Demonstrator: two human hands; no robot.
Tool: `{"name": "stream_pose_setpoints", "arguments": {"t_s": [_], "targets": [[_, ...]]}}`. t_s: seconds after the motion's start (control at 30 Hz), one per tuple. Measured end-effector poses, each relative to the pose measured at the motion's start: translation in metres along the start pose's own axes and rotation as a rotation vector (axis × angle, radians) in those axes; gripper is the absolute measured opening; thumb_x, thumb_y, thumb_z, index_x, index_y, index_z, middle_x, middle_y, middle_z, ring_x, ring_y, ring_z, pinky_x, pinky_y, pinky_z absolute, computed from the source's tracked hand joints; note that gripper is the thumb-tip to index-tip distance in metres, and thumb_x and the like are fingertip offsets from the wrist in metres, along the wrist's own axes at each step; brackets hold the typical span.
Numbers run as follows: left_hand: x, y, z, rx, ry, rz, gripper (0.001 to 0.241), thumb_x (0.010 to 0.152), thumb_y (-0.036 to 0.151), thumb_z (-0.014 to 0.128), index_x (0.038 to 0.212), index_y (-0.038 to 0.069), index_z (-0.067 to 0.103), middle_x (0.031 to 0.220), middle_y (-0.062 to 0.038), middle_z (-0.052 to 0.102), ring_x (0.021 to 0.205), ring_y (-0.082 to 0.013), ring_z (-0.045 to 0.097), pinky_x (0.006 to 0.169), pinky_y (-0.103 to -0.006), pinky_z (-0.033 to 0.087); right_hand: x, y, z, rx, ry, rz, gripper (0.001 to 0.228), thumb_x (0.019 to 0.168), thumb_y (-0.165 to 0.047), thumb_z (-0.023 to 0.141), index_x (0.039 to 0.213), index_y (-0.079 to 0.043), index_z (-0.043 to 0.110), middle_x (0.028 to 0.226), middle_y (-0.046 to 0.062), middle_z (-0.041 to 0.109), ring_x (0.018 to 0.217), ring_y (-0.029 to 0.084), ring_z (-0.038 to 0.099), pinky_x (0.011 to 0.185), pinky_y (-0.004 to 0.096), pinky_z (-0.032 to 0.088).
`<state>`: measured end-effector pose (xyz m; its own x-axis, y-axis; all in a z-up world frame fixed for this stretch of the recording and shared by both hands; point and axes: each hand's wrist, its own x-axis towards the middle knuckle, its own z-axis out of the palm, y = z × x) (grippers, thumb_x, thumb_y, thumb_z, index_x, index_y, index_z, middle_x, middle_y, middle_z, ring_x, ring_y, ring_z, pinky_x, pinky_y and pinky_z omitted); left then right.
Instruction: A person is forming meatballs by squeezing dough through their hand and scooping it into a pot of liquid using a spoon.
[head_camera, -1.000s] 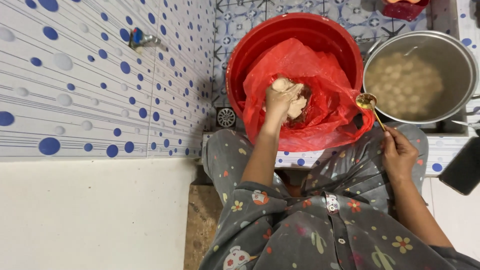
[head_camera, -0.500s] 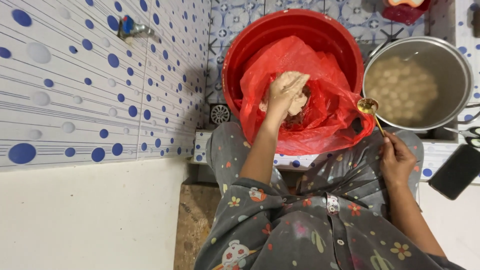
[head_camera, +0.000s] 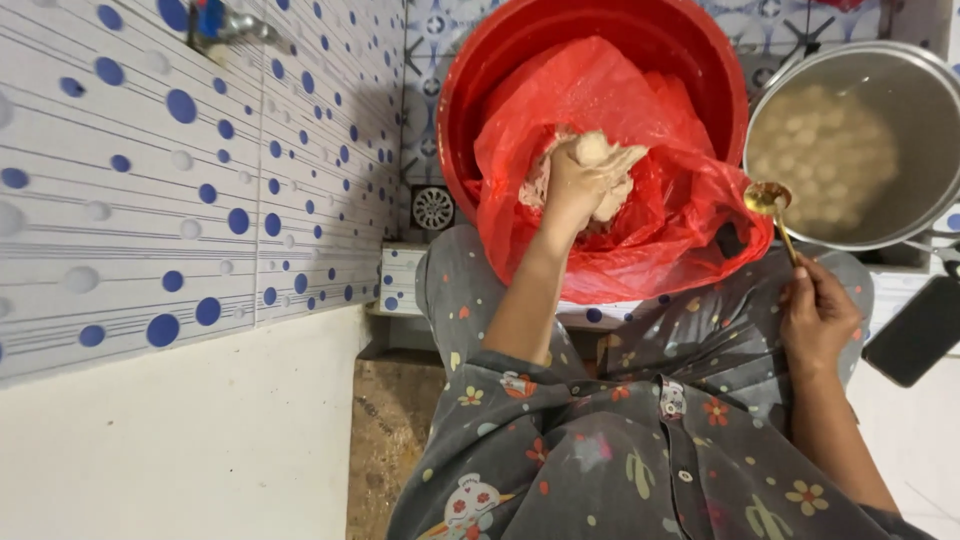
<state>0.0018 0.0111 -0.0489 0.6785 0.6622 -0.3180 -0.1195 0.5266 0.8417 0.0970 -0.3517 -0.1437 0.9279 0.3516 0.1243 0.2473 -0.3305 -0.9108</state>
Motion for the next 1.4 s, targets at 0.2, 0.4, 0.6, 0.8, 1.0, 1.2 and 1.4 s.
{"name": "stream_pose_setpoints", "arguments": {"t_s": [0.2, 0.4, 0.6, 0.8, 1.0, 1.2, 1.4], "targets": [[0.030, -0.034, -0.022, 0.207, -0.149, 0.263, 0.012, 0.096, 0.024, 0.069, 0.096, 0.013, 0.072, 0.095, -0.003, 0.074, 0.093, -0.0176, 0.071, 0.086, -0.0288, 0.057, 0.007, -0.016, 0.003, -0.034, -0.006, -0.039, 0.022, 0.123, -0.006, 0.057, 0.138, 0.004, 0.070, 0.082, 0.008, 0.057, 0.071, 0.013, 0.051, 0.068, 0.027, 0.043], [0.011, -0.010, -0.022, -0.197, -0.212, 0.181, 0.025, 0.088, -0.016, 0.072, 0.110, -0.013, 0.063, 0.113, -0.035, 0.069, 0.111, -0.0394, 0.071, 0.107, -0.0414, 0.058, 0.014, -0.021, 0.003, 0.244, 0.135, 0.193, 0.021, 0.117, -0.026, 0.062, 0.127, -0.010, 0.070, 0.075, 0.003, 0.054, 0.053, 0.005, 0.042, 0.044, 0.019, 0.033], [-0.004, 0.018, -0.014, 0.190, -0.078, 0.182, 0.042, 0.072, 0.002, 0.091, 0.110, -0.001, 0.073, 0.111, -0.016, 0.078, 0.104, -0.0215, 0.074, 0.092, -0.0267, 0.065, 0.022, -0.027, 0.004, 0.279, 0.194, 0.242, 0.019, 0.115, -0.024, 0.061, 0.126, -0.010, 0.070, 0.076, 0.004, 0.055, 0.058, 0.006, 0.047, 0.040, 0.021, 0.032], [0.004, 0.009, -0.018, 0.241, -0.027, 0.177, 0.037, 0.068, 0.007, 0.094, 0.098, 0.005, 0.072, 0.093, -0.009, 0.077, 0.088, -0.0190, 0.075, 0.083, -0.0282, 0.066, 0.022, -0.022, 0.003, 0.237, 0.158, 0.189, 0.022, 0.117, -0.024, 0.061, 0.131, -0.008, 0.069, 0.089, 0.009, 0.065, 0.061, 0.006, 0.049, 0.042, 0.021, 0.035], [0.010, -0.006, -0.019, 0.114, -0.111, 0.191, 0.010, 0.079, -0.005, 0.083, 0.085, -0.001, 0.077, 0.087, -0.018, 0.081, 0.089, -0.0244, 0.079, 0.084, -0.0292, 0.067, 0.021, -0.026, 0.004, 0.215, 0.145, 0.178, 0.025, 0.118, -0.024, 0.060, 0.134, -0.005, 0.068, 0.083, 0.007, 0.059, 0.060, 0.007, 0.048, 0.043, 0.021, 0.034], [0.007, 0.004, -0.020, 0.156, -0.217, 0.175, 0.043, 0.084, 0.060, 0.069, 0.085, 0.018, 0.059, 0.093, -0.001, 0.062, 0.093, -0.0191, 0.065, 0.098, -0.0383, 0.053, 0.019, -0.032, 0.005, 0.187, 0.150, 0.212, 0.025, 0.118, -0.024, 0.060, 0.133, -0.006, 0.069, 0.082, 0.005, 0.057, 0.059, 0.006, 0.045, 0.044, 0.021, 0.034], [0.016, -0.028, -0.027, -0.298, -0.308, 0.130, 0.028, 0.087, -0.027, 0.068, 0.113, -0.018, 0.065, 0.115, -0.041, 0.068, 0.113, -0.0475, 0.070, 0.106, -0.0454, 0.058, 0.019, -0.026, 0.005, 0.223, 0.150, 0.195, 0.027, 0.118, -0.025, 0.063, 0.135, -0.005, 0.070, 0.079, 0.008, 0.054, 0.056, 0.009, 0.044, 0.044, 0.022, 0.036]]}}
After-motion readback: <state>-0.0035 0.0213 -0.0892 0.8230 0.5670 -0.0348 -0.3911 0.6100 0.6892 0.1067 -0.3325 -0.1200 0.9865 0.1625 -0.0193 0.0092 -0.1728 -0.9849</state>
